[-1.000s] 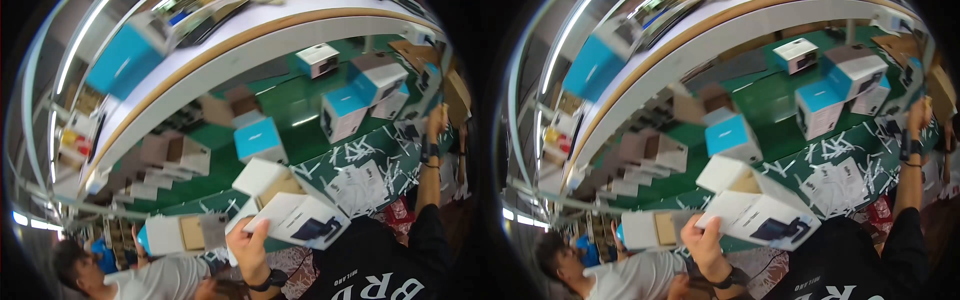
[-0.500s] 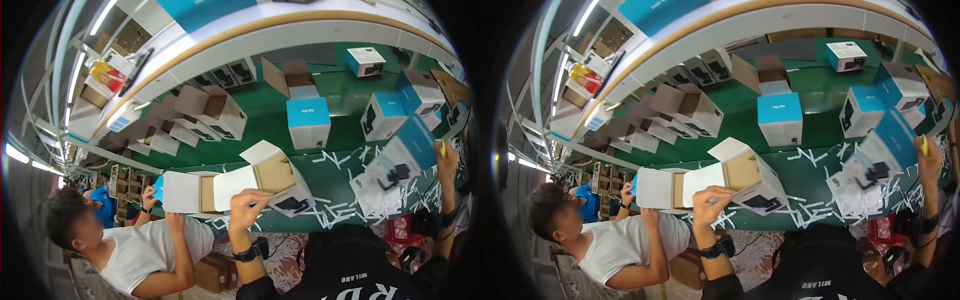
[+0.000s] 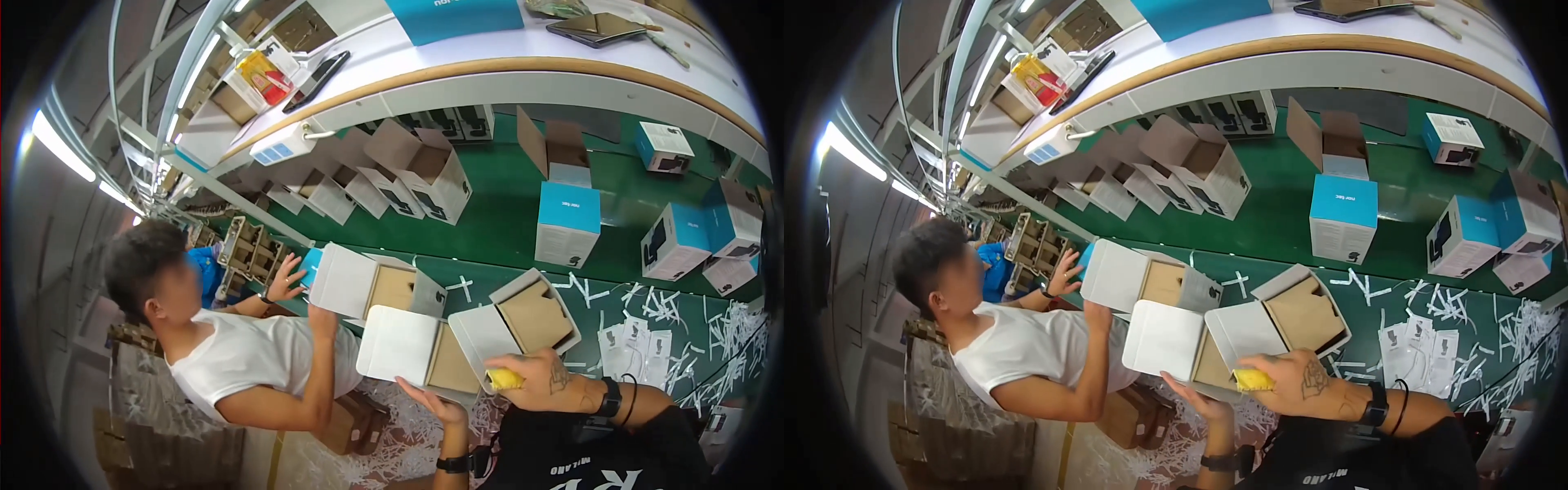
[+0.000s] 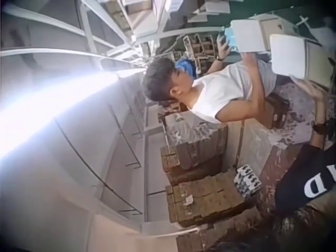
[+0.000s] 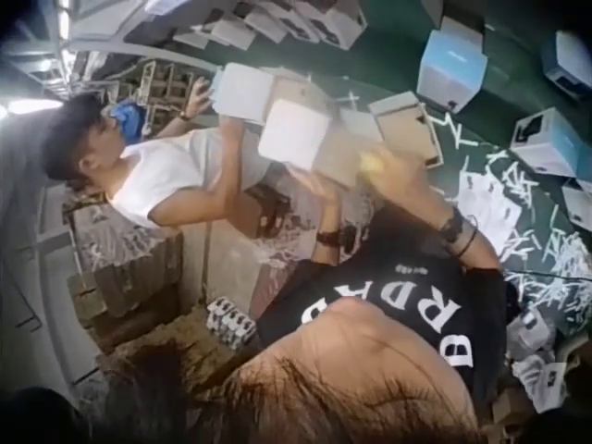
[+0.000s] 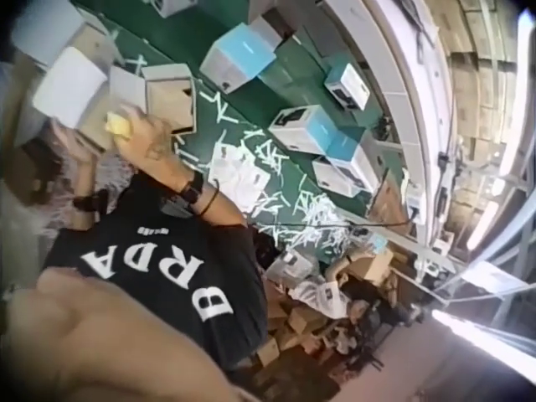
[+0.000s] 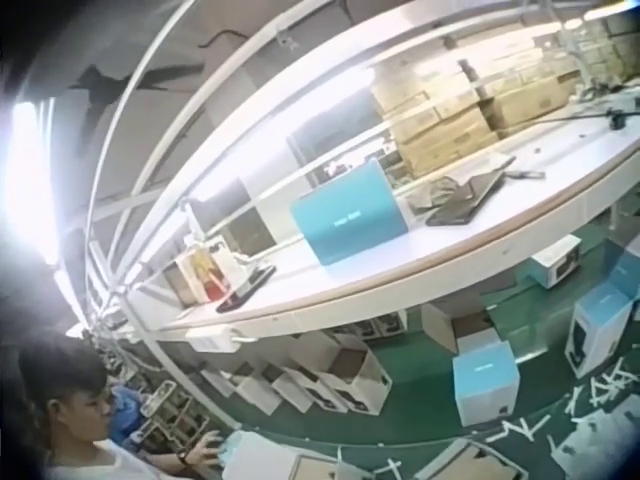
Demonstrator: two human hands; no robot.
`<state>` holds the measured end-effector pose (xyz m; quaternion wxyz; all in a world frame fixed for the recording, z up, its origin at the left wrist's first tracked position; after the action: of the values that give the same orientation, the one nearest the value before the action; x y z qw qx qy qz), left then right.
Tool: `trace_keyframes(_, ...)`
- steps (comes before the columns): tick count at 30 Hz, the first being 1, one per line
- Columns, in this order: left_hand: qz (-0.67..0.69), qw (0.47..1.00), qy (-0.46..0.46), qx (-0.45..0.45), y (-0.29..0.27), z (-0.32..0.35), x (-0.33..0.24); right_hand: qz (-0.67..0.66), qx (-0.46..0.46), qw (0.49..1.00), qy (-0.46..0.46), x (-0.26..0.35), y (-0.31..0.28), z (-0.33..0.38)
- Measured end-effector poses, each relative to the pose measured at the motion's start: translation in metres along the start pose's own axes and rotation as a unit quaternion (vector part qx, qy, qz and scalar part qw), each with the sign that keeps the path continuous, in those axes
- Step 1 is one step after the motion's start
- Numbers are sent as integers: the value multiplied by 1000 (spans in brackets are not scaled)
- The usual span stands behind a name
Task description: The person uses a utility knife to cut open a blue box, removes a white box from inside, and places it into a larger white box. They then repeat the process by opening another blue box and placing its contents into a different white box.
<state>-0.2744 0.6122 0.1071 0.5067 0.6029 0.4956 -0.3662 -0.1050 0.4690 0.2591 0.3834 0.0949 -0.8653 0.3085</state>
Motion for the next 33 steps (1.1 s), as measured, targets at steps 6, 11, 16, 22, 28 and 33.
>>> trace_keyframes(6, 30, 998, -42, -34, -20, 11, 48, -136, -228, 951, 157, -92, -73, 10)
trace_keyframes(11, 84, 964, -252, -11, 18, 13, 78, -112, -137, 922, 345, -237, -8, 81)
trace_keyframes(16, 30, 969, -241, -37, 69, 9, 68, -189, 3, 902, 388, -223, 36, 128)
trace_keyframes(22, 135, 955, -262, 34, 44, -11, 47, -139, 140, 934, 297, -205, 32, 91)
trace_keyframes(28, -86, 976, -92, 180, 11, 63, -10, 147, -132, 953, 230, -226, -103, -101)
trace_keyframes(33, -128, 921, -230, 287, 25, 122, -12, 320, 6, 929, 187, -347, -126, -167)
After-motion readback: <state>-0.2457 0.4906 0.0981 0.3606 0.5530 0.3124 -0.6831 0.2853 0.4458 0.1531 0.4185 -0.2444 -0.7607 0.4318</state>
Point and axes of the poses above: each hand's wrist, its own z-axis away from the middle knuckle, its own y-axis out of the palm, x = y × z, the point moved 2 cm from there along -z, towards the middle knuckle, and after that the axes turned 15 degrees about -x, right-handed, at the moved point
